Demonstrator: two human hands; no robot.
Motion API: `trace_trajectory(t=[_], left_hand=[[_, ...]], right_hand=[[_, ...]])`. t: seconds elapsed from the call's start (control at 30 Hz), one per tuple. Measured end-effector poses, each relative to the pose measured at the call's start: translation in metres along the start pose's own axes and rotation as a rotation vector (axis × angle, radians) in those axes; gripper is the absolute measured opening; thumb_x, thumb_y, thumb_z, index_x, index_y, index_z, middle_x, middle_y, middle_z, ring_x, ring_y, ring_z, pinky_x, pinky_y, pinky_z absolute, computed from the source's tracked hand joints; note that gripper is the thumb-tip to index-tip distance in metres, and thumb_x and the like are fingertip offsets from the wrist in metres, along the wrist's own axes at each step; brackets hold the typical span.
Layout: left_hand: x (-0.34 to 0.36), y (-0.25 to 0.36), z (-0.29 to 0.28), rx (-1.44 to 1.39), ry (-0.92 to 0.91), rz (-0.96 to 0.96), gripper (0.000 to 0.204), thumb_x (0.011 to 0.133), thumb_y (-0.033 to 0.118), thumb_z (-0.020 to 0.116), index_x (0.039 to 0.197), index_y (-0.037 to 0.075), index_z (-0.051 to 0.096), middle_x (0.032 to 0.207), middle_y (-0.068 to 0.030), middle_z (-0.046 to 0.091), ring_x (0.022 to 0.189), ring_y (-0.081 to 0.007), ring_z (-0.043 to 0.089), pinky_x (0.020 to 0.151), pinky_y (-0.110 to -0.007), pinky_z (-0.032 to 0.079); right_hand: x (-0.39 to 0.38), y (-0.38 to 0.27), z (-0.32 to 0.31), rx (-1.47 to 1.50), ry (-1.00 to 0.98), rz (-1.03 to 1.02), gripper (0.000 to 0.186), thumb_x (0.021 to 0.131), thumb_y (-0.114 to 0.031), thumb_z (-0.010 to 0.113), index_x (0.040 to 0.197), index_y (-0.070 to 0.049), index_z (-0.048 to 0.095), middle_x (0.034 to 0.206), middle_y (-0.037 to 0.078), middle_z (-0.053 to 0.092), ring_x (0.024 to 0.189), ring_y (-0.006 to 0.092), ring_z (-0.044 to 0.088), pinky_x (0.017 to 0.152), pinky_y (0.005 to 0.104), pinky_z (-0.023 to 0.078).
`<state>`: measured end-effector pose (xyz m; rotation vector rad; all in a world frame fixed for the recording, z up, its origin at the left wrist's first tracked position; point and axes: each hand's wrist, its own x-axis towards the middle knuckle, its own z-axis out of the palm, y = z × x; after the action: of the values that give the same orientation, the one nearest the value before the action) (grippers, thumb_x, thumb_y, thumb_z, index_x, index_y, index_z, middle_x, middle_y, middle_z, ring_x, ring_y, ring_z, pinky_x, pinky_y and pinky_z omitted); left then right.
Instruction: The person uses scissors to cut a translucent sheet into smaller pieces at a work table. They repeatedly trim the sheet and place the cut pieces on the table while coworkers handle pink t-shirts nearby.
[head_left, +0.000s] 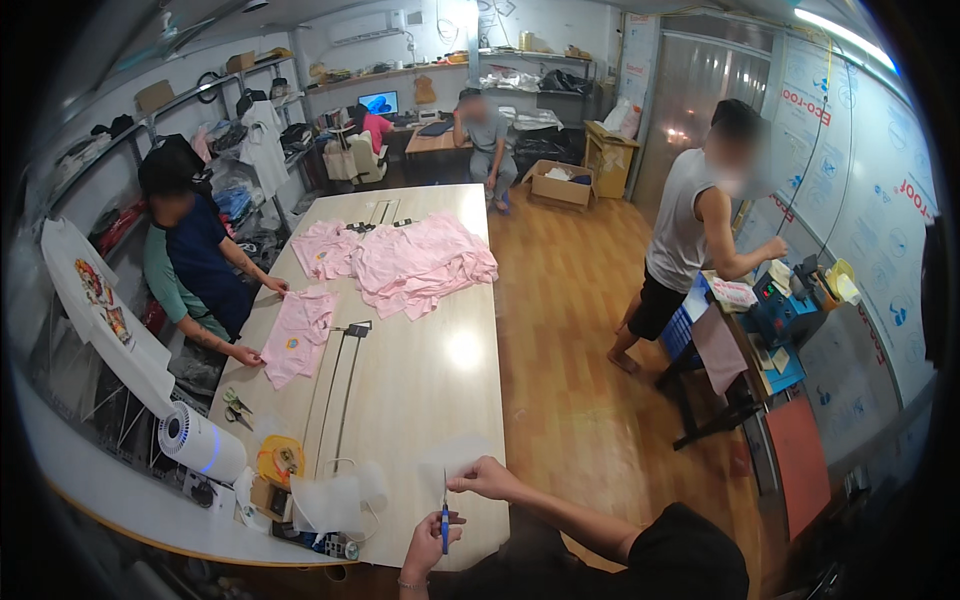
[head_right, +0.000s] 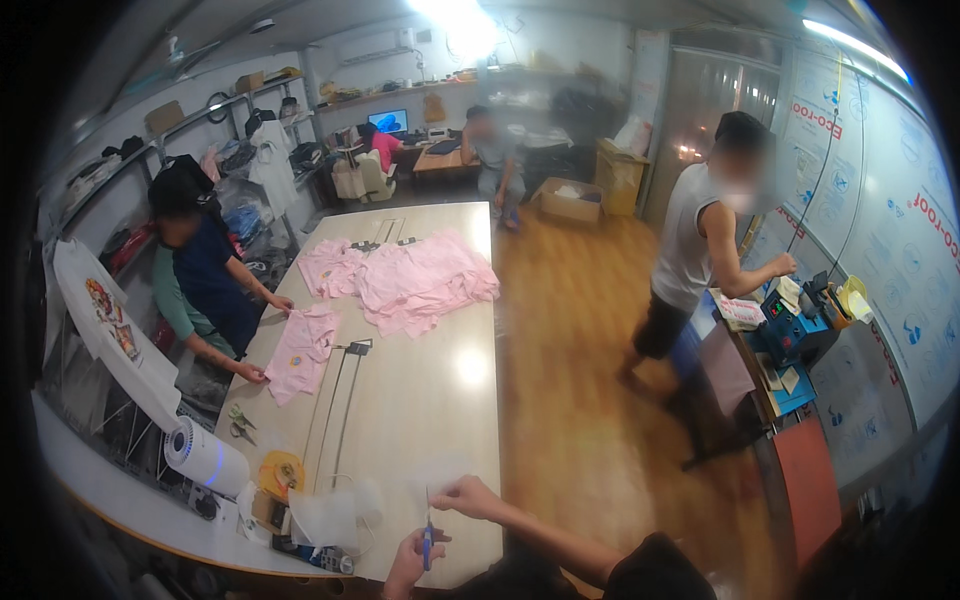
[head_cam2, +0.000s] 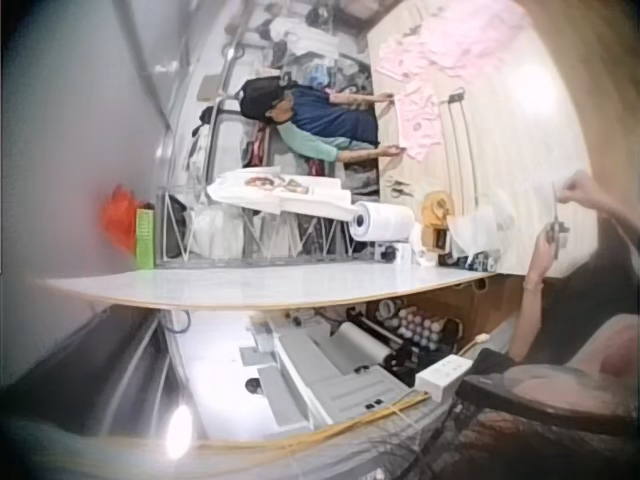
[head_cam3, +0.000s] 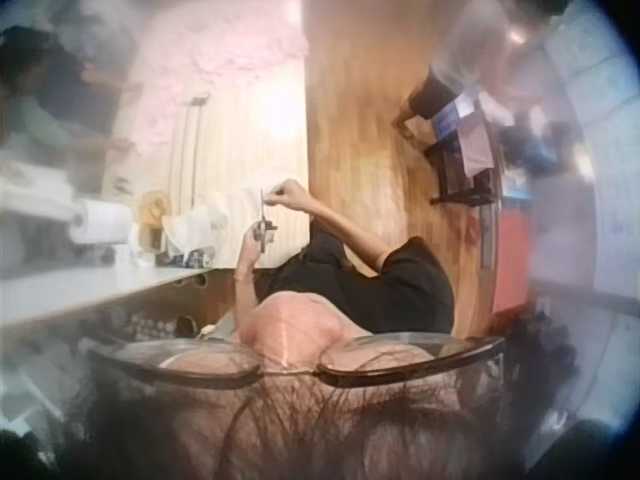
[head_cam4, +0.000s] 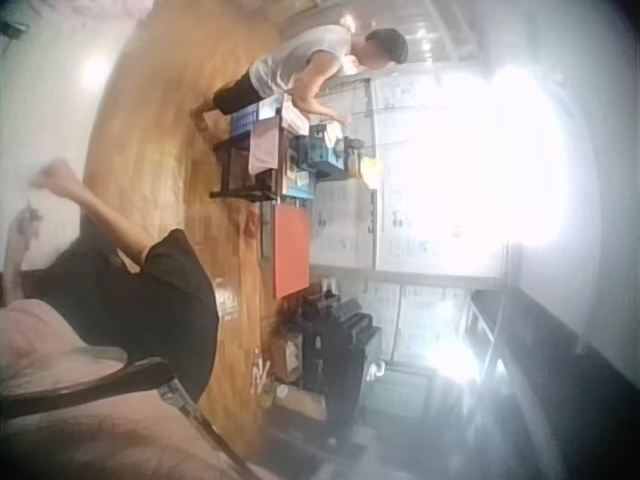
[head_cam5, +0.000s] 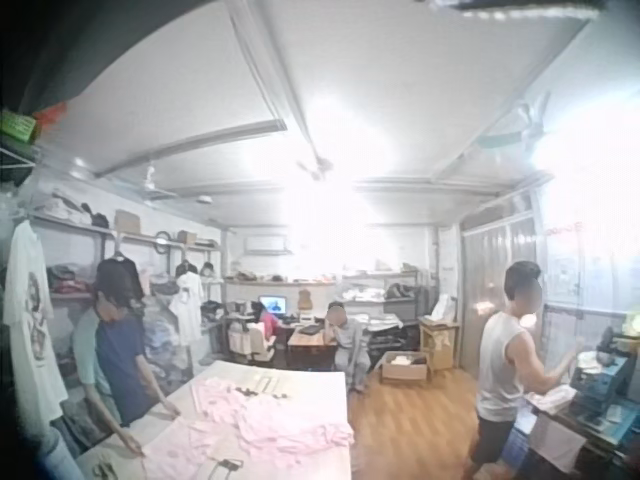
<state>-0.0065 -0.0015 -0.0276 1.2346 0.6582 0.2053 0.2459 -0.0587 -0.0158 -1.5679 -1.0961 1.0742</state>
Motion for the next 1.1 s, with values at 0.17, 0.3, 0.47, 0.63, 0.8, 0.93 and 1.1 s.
trace_trajectory(t=[0.17,0.3,0.47,0.63,0.8,0.93,1.1], left_hand=[[0.000,0.008,0.006,0.011,-0.002,0.007,0.051,0.097,0.006,0.079,0.143,-0.005,0.058,0.124,-0.0134,0.076,0.109,-0.0173,0.072,0.096,-0.033,0.060],[0.002,-0.001,-0.005,0.039,0.003,0.014,0.054,0.096,0.010,0.082,0.145,-0.003,0.060,0.114,-0.0094,0.077,0.101,-0.0125,0.071,0.089,-0.029,0.058],[-0.005,-0.006,-0.013,0.042,0.036,0.000,0.054,0.095,0.012,0.084,0.143,-0.001,0.064,0.098,0.0006,0.074,0.086,-0.0054,0.064,0.078,-0.023,0.052],[-0.013,-0.012,-0.019,0.048,0.042,0.013,0.057,0.094,0.015,0.084,0.145,-0.002,0.063,0.100,0.0008,0.073,0.088,-0.0061,0.064,0.080,-0.024,0.053],[-0.022,-0.005,-0.019,0.032,0.059,0.010,0.061,0.095,0.016,0.082,0.148,-0.002,0.059,0.112,-0.0088,0.075,0.102,-0.0132,0.069,0.092,-0.029,0.056],[-0.016,-0.003,-0.014,0.037,0.027,-0.022,0.062,0.095,0.016,0.082,0.149,-0.002,0.058,0.117,-0.0126,0.075,0.106,-0.0154,0.070,0.095,-0.031,0.056],[-0.008,-0.001,-0.010,0.067,-0.026,-0.080,0.061,0.095,0.017,0.085,0.147,-0.001,0.059,0.116,-0.0105,0.074,0.105,-0.0143,0.069,0.094,-0.030,0.056]], right_hand=[[0.002,0.002,-0.001,-0.034,-0.022,0.051,0.040,0.100,-0.037,0.083,0.105,0.003,0.083,0.091,0.010,0.082,0.088,0.0135,0.076,0.079,0.0319,0.060],[0.004,-0.002,0.005,0.013,-0.031,0.018,0.038,0.100,-0.035,0.083,0.105,0.002,0.083,0.090,0.009,0.081,0.088,0.0120,0.074,0.079,0.0316,0.060],[0.008,-0.004,0.010,-0.011,-0.060,0.015,0.038,0.100,-0.035,0.083,0.106,0.002,0.083,0.091,0.009,0.082,0.087,0.0123,0.074,0.078,0.0314,0.059],[0.010,-0.010,0.019,-0.053,-0.093,-0.019,0.038,0.100,-0.036,0.083,0.107,0.002,0.083,0.091,0.010,0.082,0.086,0.0126,0.074,0.077,0.0315,0.059],[0.009,-0.018,0.026,-0.082,-0.087,-0.034,0.039,0.100,-0.037,0.081,0.105,0.002,0.083,0.086,0.013,0.080,0.079,0.0149,0.072,0.073,0.0345,0.057],[0.004,-0.018,0.022,-0.097,-0.049,-0.036,0.040,0.100,-0.038,0.080,0.105,0.002,0.083,0.085,0.014,0.080,0.077,0.0165,0.072,0.072,0.0358,0.057],[0.004,0.006,0.009,0.009,0.131,0.013,0.041,0.100,-0.038,0.080,0.107,0.002,0.083,0.092,0.015,0.083,0.086,0.0173,0.078,0.079,0.0343,0.061]])
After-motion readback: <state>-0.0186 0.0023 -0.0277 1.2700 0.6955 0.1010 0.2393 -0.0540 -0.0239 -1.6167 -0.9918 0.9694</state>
